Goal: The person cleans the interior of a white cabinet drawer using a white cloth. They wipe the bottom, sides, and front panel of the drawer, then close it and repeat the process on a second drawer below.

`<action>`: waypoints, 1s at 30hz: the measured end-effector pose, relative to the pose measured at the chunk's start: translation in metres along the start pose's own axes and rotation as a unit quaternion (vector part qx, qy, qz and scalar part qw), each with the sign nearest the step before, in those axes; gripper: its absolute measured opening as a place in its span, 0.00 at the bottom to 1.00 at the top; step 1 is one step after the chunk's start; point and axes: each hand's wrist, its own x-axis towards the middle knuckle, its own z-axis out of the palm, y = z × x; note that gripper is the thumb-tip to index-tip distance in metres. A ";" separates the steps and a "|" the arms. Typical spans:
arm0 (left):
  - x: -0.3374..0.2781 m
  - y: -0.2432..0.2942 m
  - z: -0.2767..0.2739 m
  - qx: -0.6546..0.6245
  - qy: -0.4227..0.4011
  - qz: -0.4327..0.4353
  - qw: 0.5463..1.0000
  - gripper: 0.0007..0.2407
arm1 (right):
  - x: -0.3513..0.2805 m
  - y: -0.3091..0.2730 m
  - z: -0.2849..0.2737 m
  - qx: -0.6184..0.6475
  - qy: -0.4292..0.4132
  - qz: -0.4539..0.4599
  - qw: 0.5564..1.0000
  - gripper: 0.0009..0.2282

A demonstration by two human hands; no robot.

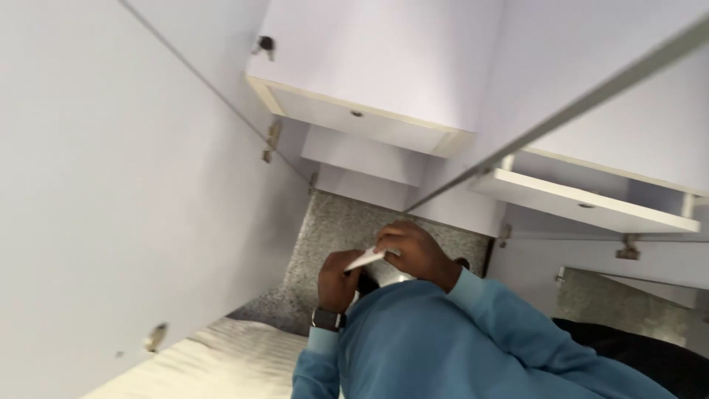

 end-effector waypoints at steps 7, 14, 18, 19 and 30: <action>0.047 -0.047 -0.034 0.070 -0.062 0.052 0.994 0.10 | 0.046 -0.004 0.007 -0.072 0.053 0.021 0.996 0.06; 0.221 0.020 -0.042 0.066 -0.017 0.209 0.976 0.17 | 0.124 -0.008 -0.087 -0.286 0.225 -0.012 0.931 0.06; 0.294 0.049 -0.041 0.048 -0.005 0.237 0.970 0.20 | 0.165 -0.002 -0.125 -0.353 0.304 0.007 0.885 0.08; 0.309 0.045 -0.033 0.050 -0.009 0.241 0.969 0.20 | 0.173 0.004 -0.130 -0.352 0.310 0.010 0.883 0.08; 0.386 0.026 0.050 0.206 -0.160 0.252 0.932 0.23 | 0.197 0.071 -0.132 -0.377 0.371 0.256 0.809 0.16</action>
